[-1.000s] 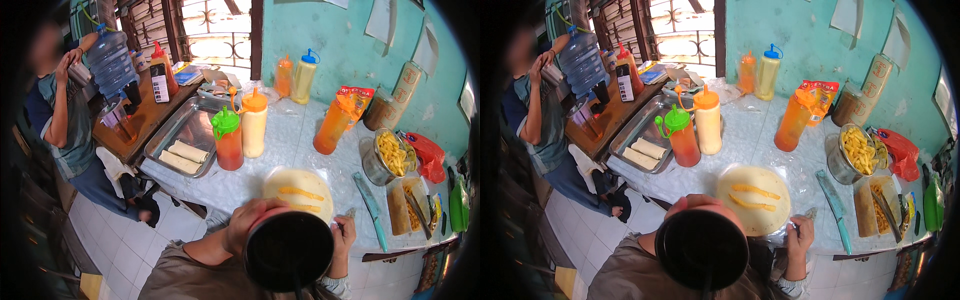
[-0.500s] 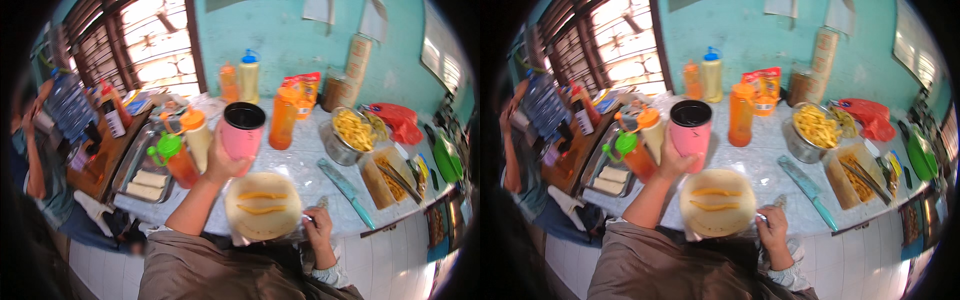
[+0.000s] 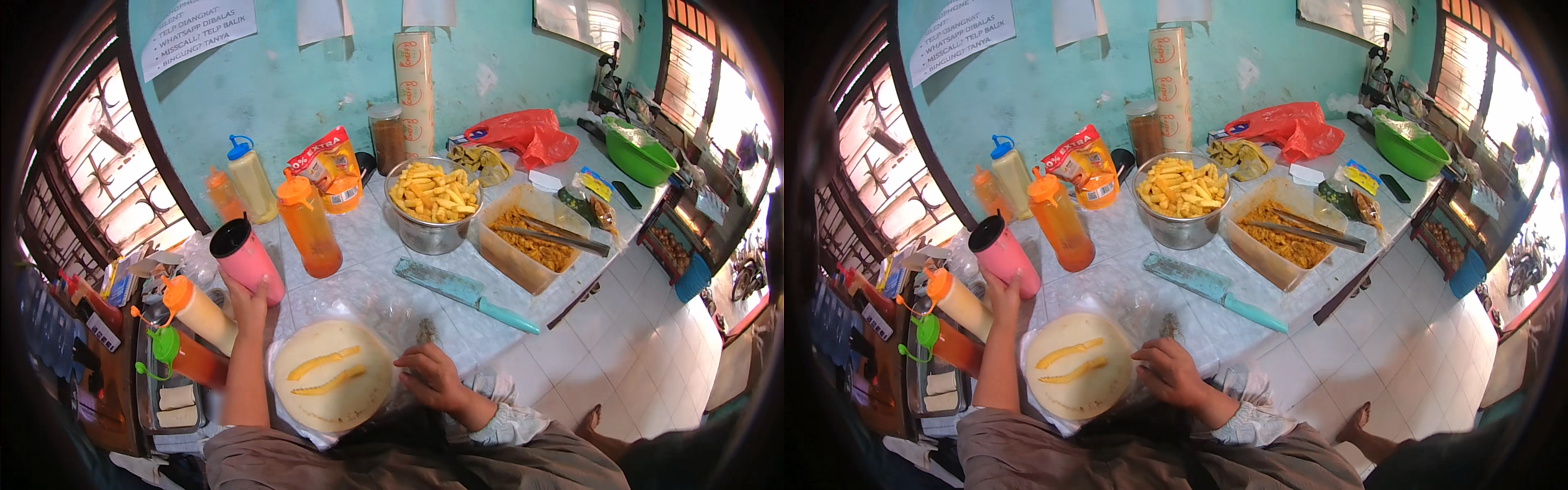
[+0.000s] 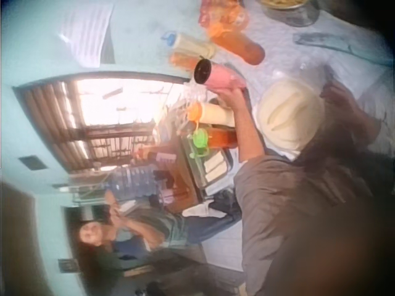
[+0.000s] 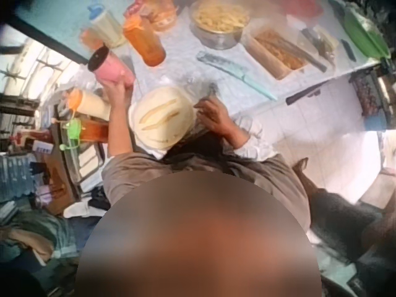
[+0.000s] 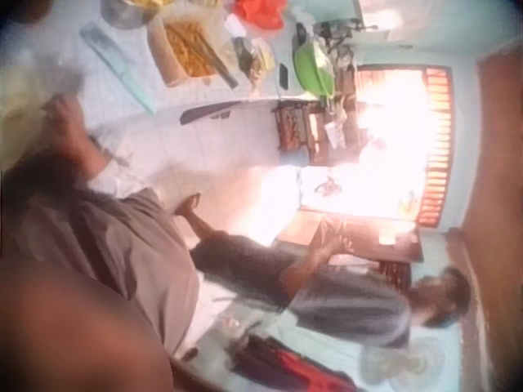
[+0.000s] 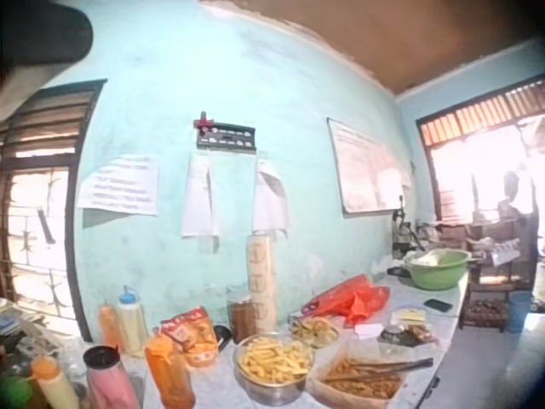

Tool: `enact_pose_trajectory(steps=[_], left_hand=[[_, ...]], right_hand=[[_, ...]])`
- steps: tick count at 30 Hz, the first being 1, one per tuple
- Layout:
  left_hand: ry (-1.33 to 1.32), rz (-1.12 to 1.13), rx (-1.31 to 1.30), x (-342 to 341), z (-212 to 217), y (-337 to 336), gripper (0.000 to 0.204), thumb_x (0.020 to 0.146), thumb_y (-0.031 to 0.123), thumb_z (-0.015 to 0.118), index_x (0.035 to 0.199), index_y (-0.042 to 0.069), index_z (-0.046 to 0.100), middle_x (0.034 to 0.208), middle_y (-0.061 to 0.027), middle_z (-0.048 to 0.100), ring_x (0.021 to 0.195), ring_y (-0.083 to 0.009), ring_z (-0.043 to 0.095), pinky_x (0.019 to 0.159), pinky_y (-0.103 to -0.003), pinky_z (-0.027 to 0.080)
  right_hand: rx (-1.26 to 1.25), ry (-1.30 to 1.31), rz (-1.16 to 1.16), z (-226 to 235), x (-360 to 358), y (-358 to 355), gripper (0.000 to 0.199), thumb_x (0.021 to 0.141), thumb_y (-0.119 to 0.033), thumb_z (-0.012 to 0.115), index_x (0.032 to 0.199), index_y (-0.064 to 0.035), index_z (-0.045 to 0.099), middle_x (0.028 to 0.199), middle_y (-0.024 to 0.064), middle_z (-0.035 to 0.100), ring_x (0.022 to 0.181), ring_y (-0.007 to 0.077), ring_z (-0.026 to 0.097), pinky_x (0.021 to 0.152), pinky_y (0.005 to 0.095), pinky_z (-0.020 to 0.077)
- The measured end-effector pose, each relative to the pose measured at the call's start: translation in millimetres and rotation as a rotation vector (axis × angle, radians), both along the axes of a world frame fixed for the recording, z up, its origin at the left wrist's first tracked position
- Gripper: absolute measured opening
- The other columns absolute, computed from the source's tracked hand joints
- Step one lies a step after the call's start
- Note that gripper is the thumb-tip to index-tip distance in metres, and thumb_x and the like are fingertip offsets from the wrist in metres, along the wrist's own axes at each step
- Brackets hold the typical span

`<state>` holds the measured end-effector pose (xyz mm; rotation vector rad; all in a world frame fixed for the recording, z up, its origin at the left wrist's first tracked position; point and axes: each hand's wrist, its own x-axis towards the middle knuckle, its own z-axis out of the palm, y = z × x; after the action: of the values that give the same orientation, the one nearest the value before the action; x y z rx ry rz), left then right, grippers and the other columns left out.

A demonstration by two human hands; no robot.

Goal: The person prepares a wrap by placing french fries and a meat filling onto a flatbread laid on a plastic sheet. They use tongs to add the meat and squeeze sauce from a bottle onto the ingredients before folding the wrap.

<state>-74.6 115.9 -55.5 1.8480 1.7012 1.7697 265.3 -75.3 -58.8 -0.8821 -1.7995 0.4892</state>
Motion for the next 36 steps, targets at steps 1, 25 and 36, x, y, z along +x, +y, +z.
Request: enact_pose_trajectory(steps=[1,25,36], left_hand=[[-0.013,0.049,-0.089,-1,-2,6,0.093,0.071,0.016,0.073,0.141,-0.005,0.015,0.139,-0.0258,0.031,0.130,-0.0328,0.032,0.106,-0.038,0.027],[-0.385,-0.096,-0.253,-10,-29,-241,0.018,0.088,0.008,0.055,0.105,0.000,0.057,0.082,-0.0007,0.056,0.073,-0.0066,0.053,0.060,-0.017,0.040],[-0.388,-0.112,-0.293,-6,-25,-240,0.016,0.089,0.007,0.055,0.104,0.000,0.057,0.084,0.0003,0.054,0.075,-0.0072,0.053,0.066,-0.018,0.041]], right_hand=[[0.034,0.007,0.019,2,3,0,0.023,0.073,-0.006,0.066,0.095,-0.0054,0.061,0.094,0.0124,0.057,0.084,0.0300,0.056,0.071,0.0358,0.0453],[-0.350,-1.111,-1.136,145,281,86,0.031,0.074,-0.018,0.053,0.104,-0.0123,0.060,0.099,0.0154,0.065,0.093,0.0333,0.061,0.077,0.0457,0.0484],[-0.246,-1.265,-1.085,163,274,68,0.020,0.071,-0.016,0.053,0.088,-0.0112,0.064,0.087,0.0127,0.066,0.084,0.0292,0.064,0.070,0.0432,0.0491]])
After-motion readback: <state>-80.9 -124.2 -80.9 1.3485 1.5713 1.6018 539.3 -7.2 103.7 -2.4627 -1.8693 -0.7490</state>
